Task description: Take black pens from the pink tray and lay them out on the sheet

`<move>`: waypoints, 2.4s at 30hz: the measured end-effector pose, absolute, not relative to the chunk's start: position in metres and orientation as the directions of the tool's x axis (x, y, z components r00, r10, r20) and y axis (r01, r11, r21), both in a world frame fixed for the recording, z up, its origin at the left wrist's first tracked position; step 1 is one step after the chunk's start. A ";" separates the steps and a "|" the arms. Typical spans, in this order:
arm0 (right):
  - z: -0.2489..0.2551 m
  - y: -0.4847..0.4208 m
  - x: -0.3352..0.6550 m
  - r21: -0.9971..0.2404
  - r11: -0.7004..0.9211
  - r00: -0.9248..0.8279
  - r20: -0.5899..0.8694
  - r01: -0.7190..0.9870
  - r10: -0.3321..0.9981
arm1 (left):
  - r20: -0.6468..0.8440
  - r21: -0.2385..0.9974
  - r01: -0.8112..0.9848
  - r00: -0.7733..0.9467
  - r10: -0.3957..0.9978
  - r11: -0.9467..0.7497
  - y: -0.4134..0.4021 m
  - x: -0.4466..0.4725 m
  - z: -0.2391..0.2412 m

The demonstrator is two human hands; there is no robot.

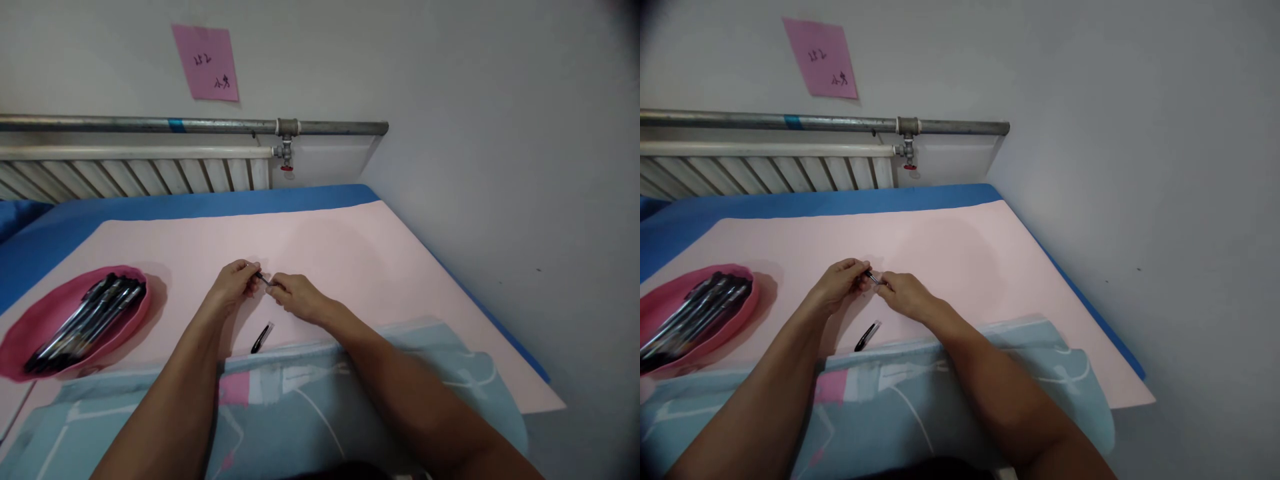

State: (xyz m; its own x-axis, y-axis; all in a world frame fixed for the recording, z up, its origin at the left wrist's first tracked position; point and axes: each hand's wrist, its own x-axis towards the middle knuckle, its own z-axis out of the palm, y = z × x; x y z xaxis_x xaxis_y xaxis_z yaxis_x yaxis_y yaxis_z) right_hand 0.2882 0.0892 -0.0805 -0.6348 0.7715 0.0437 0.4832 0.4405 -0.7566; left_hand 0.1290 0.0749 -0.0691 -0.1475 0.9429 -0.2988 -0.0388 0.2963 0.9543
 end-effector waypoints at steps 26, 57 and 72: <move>-0.074 0.086 0.287 -0.678 0.465 -0.622 0.015 0.569 0.783 | -0.300 0.935 0.160 -0.117 0.947 0.316 0.073 0.137 -0.073; -0.074 0.085 0.287 -0.634 0.536 -0.648 0.070 0.558 0.758 | -0.007 0.563 0.812 -0.184 0.983 0.156 0.075 0.138 -0.072; -0.081 0.089 0.288 -0.685 0.519 -0.644 0.095 0.511 0.759 | 0.129 0.606 0.792 -0.001 0.992 -0.078 0.072 0.146 -0.073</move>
State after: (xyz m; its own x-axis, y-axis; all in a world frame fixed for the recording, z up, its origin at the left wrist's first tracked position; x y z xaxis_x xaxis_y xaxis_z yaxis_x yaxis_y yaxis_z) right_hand 0.2883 0.0887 -0.0805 -0.6435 0.7595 0.0953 0.5108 0.5188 -0.6855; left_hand 0.1462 0.0716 -0.0733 -0.0007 0.9917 0.1289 0.7917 -0.0782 0.6058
